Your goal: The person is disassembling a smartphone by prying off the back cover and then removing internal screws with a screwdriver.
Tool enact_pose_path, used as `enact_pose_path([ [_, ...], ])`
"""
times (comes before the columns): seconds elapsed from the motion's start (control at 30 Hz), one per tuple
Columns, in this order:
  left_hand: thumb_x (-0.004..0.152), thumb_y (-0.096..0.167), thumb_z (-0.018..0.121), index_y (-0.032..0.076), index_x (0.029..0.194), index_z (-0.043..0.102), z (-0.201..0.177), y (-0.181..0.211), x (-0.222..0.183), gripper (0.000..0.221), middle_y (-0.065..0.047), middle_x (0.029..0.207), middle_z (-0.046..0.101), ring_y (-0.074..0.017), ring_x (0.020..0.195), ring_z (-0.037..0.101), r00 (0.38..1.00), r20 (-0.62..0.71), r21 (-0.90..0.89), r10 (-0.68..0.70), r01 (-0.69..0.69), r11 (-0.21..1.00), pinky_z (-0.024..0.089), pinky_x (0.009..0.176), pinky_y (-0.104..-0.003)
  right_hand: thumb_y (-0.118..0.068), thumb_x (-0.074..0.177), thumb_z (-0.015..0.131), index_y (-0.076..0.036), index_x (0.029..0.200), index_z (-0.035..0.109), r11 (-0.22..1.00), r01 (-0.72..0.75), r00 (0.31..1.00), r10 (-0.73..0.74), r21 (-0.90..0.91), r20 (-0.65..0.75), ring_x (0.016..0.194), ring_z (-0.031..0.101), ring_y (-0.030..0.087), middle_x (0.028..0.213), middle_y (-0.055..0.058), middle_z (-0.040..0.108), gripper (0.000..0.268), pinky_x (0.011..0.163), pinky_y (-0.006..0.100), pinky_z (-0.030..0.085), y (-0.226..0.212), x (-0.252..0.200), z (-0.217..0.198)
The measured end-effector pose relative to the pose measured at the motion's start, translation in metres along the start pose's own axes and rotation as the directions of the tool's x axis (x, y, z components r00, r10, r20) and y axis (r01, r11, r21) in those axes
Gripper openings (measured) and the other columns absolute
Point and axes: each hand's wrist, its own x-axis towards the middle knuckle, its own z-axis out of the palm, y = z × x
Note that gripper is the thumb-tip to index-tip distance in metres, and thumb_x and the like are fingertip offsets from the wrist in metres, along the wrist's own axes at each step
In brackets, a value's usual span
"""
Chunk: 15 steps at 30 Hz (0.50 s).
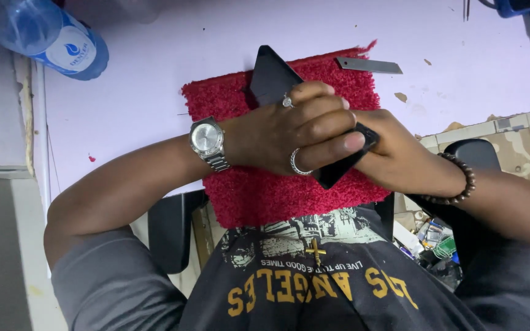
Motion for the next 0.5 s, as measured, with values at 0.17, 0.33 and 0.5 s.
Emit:
enact_pose_path([
  [0.17, 0.123, 0.049, 0.053, 0.009, 0.164, 0.018, -0.009, -0.003, 0.003, 0.067, -0.019, 0.157, 0.047, -0.0383, 0.152, 0.047, 0.995, 0.090, 0.127, -0.052, 0.040, 0.991, 0.027, 0.127, -0.065, -0.035, 0.114, 0.042, -0.008, 0.100, 0.058, 0.994, 0.028, 0.987, -0.044, -0.103, -0.156, 0.064, 0.047, 0.014, 0.078, 0.000, 0.056, 0.035, 0.061, 0.032, 0.040, -0.001, -0.008, 0.003],
  [0.33, 0.091, 0.099, 0.062, 0.032, 0.185, -0.020, -0.012, 0.018, 0.016, 0.141, 0.000, 0.196, -0.020, -0.0272, 0.193, -0.008, 0.732, 0.031, -0.342, -0.680, 0.647, 0.681, 0.009, 0.174, -0.061, -0.034, 0.123, 0.036, -0.002, 0.175, 0.027, 0.940, 0.003, 0.938, -0.121, -0.342, -0.325, 0.062, 0.035, 0.013, 0.083, 0.004, 0.058, 0.062, 0.063, 0.033, 0.034, 0.003, -0.011, 0.006],
  [0.5, 0.091, 0.066, 0.060, 0.004, 0.160, 0.009, -0.036, 0.021, 0.049, 0.106, -0.015, 0.146, 0.055, -0.0254, 0.139, 0.062, 0.394, 0.609, -0.706, -0.688, 0.664, -0.245, 0.063, 0.110, -0.036, 0.005, 0.116, 0.044, 0.002, 0.172, 0.019, 0.865, 0.138, 0.931, -0.279, -0.482, -0.235, 0.147, 0.066, 0.051, 0.173, 0.037, 0.038, 0.062, 0.120, 0.046, 0.061, 0.014, -0.009, 0.021],
])
